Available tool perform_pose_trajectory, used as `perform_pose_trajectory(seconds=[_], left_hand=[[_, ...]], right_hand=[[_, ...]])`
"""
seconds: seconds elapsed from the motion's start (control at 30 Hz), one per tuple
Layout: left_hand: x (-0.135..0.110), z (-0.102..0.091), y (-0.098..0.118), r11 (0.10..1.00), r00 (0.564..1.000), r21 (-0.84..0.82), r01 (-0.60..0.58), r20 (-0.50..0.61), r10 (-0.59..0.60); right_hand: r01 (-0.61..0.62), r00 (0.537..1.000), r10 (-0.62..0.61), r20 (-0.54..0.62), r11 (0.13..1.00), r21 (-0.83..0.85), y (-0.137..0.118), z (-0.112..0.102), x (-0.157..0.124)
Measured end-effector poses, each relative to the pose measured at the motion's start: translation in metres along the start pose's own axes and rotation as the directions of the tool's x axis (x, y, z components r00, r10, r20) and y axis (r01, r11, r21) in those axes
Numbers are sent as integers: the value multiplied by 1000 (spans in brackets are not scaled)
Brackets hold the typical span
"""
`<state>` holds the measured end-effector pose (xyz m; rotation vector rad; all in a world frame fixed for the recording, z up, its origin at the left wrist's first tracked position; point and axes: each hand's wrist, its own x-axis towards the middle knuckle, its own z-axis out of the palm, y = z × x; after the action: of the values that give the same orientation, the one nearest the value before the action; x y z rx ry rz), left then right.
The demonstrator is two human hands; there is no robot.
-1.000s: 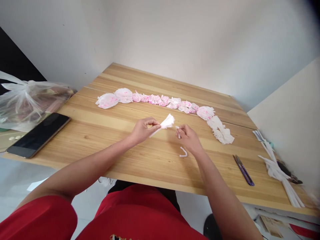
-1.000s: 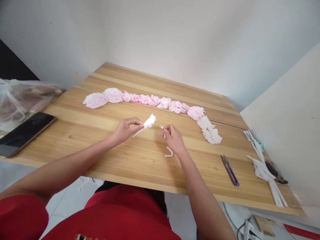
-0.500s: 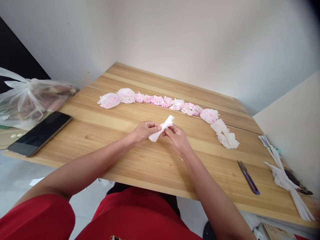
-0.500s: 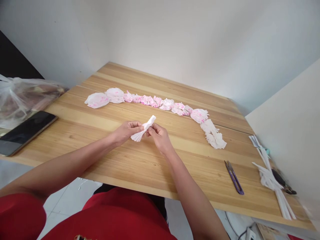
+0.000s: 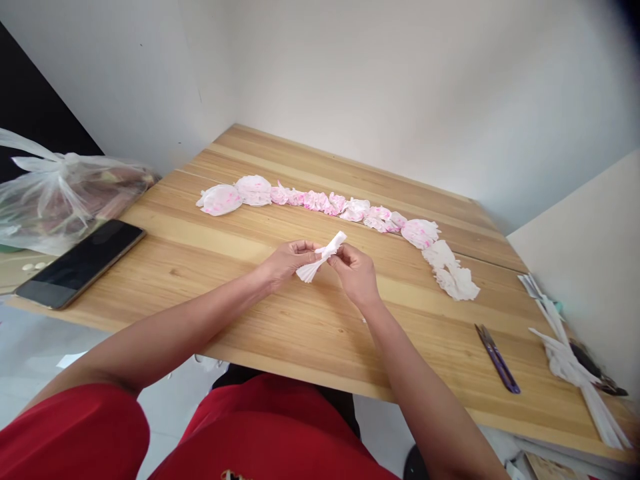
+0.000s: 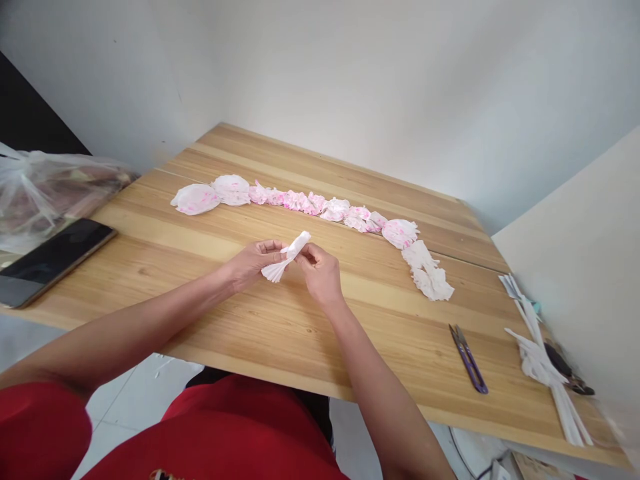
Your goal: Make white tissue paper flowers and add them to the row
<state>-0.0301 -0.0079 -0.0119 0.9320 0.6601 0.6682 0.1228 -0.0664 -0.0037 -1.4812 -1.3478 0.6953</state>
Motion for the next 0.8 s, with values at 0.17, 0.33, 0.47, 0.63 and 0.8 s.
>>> perform_pose_trajectory(seconds=[0.17, 0.33, 0.47, 0.63, 0.8], left_hand=[[2, -3, -1, 1000, 999, 16, -26, -36, 26], [4, -5, -4, 997, 996, 10, -73, -52, 74], [7, -6, -5, 994, 989, 13, -106, -98, 107], [12, -10, -6, 989, 967, 0, -151, -207, 148], [9, -6, -8, 971, 954, 101, -218, -186, 234]], right_hand=[[16, 999, -20, 39, 993, 117, 5, 1, 2], [36, 999, -36, 19, 999, 34, 6, 4, 2], [13, 1000, -15, 16, 994, 105, 12, 7, 3], [85, 993, -89, -80, 995, -59, 8, 2, -3], [296, 955, -285, 88, 938, -180, -1, 4, -14]])
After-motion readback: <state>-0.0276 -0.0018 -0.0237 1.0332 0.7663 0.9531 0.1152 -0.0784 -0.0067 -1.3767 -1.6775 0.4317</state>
